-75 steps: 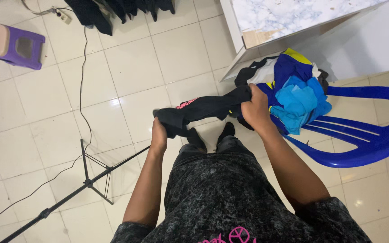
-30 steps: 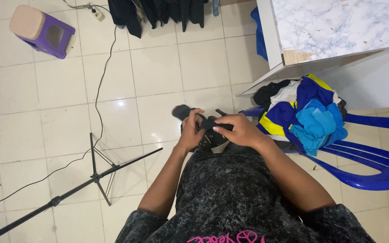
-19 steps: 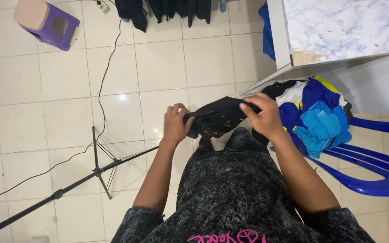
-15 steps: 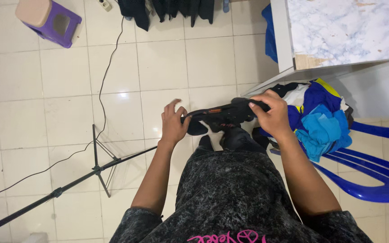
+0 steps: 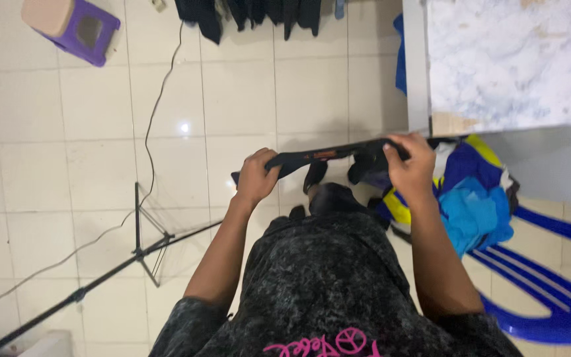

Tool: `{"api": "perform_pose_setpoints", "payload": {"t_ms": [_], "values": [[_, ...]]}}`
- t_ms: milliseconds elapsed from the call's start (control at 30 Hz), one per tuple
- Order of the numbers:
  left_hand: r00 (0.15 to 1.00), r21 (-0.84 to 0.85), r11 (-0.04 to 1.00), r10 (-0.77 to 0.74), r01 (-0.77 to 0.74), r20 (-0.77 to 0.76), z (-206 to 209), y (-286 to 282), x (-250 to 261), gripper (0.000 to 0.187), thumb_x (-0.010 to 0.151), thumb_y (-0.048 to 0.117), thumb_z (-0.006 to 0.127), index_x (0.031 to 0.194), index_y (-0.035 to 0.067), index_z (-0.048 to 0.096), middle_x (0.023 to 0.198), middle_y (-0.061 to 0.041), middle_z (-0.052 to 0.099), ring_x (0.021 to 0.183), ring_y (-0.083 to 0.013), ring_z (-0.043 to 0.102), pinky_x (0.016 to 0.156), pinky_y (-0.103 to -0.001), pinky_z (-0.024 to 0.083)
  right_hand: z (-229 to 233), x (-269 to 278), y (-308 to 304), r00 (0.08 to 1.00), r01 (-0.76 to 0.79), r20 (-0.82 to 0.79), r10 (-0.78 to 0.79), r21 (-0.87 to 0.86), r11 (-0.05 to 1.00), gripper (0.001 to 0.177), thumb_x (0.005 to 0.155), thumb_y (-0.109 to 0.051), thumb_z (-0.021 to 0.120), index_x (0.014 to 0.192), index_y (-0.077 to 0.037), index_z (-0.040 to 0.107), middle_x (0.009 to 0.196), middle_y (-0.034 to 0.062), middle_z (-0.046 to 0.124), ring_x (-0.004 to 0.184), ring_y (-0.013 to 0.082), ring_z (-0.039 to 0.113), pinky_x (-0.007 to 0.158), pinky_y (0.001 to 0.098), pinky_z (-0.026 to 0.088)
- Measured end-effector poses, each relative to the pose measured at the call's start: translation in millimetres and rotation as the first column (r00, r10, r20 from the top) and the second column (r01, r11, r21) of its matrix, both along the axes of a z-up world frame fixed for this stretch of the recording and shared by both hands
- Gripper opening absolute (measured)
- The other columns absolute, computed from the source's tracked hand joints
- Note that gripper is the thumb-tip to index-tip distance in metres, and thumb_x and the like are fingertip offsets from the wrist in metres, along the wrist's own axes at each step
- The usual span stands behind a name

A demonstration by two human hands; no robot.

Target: The person takes garments from a pile on a blue chair, places each on a hanger, and hangs them on a drying rack. They handle a black t-shirt and a white jersey, smoothing each before hanging.

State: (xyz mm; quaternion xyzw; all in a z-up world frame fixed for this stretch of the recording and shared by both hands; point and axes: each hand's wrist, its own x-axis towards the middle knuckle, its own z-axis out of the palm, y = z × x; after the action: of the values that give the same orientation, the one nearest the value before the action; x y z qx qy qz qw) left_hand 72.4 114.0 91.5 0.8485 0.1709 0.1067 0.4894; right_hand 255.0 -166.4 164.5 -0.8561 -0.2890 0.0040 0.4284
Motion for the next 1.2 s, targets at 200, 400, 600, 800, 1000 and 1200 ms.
{"api": "perform_pose_setpoints", "payload": {"t_ms": [200,400,600,800,1000,1200], "values": [[0.986,0.008,0.986,0.165,-0.165,-0.012,11,29,53,0.031,0.081,0.0,0.058,0.111,0.003,0.067,0.11,-0.018,0.064,0.097,-0.0372,0.065,0.081,-0.042,0.053,-21,49,15,0.988,-0.023,-0.15,0.026,0.023,0.999,0.018,0.089,0.001,0.074,0.107,0.0,0.072,0.091,0.0125,0.066,0.081,0.0231,0.064,0.075,0.0319,0.05],[0.946,-0.079,0.957,0.259,-0.278,-0.196,-7,41,106,0.014,0.094,0.013,0.064,0.1,0.001,0.064,0.088,-0.02,0.07,0.085,-0.0385,0.07,0.077,-0.041,0.054,-20,103,32,0.975,-0.131,-0.185,0.125,-0.019,0.991,0.015,0.089,-0.001,0.073,0.104,-0.001,0.072,0.095,0.0142,0.069,0.084,0.0233,0.066,0.076,0.033,0.051],[0.976,-0.148,0.976,0.132,-0.158,-0.17,9,57,150,0.021,0.087,0.017,0.067,0.102,0.002,0.069,0.08,-0.02,0.071,0.073,-0.036,0.072,0.067,-0.041,0.054,-15,151,38,0.96,-0.053,-0.279,0.013,-0.135,0.989,0.013,0.095,-0.008,0.07,0.106,0.0,0.072,0.087,0.0156,0.073,0.076,0.0227,0.07,0.068,0.0318,0.053],[0.97,0.12,0.98,-0.133,0.16,-0.205,28,94,181,0.062,0.056,0.037,0.097,0.097,0.001,0.068,0.089,-0.019,0.072,0.081,-0.0383,0.071,0.072,-0.044,0.056,-18,184,56,0.97,0.017,-0.237,-0.052,-0.147,0.989,0.017,0.094,-0.011,0.072,0.107,0.001,0.073,0.09,0.0166,0.073,0.075,0.0235,0.069,0.067,0.0314,0.052],[0.935,0.332,0.894,-0.209,0.302,-0.287,7,147,194,0.037,0.076,-0.004,0.07,0.111,0.007,0.069,0.108,-0.01,0.066,0.104,-0.0313,0.068,0.086,-0.041,0.057,-12,198,81,0.95,-0.015,-0.311,-0.038,-0.165,0.986,0.018,0.091,-0.012,0.072,0.105,-0.002,0.076,0.098,0.0154,0.075,0.082,0.0242,0.071,0.064,0.0334,0.054],[0.982,0.325,0.932,-0.116,0.159,-0.147,-13,199,218,0.044,0.077,-0.011,0.063,0.115,0.009,0.071,0.104,-0.011,0.064,0.101,-0.0314,0.067,0.086,-0.04,0.057,-5,214,111,0.967,0.01,-0.245,-0.075,-0.254,0.967,0.02,0.086,-0.014,0.076,0.103,-0.002,0.075,0.095,0.0156,0.075,0.083,0.0264,0.073,0.071,0.0356,0.056]]}}
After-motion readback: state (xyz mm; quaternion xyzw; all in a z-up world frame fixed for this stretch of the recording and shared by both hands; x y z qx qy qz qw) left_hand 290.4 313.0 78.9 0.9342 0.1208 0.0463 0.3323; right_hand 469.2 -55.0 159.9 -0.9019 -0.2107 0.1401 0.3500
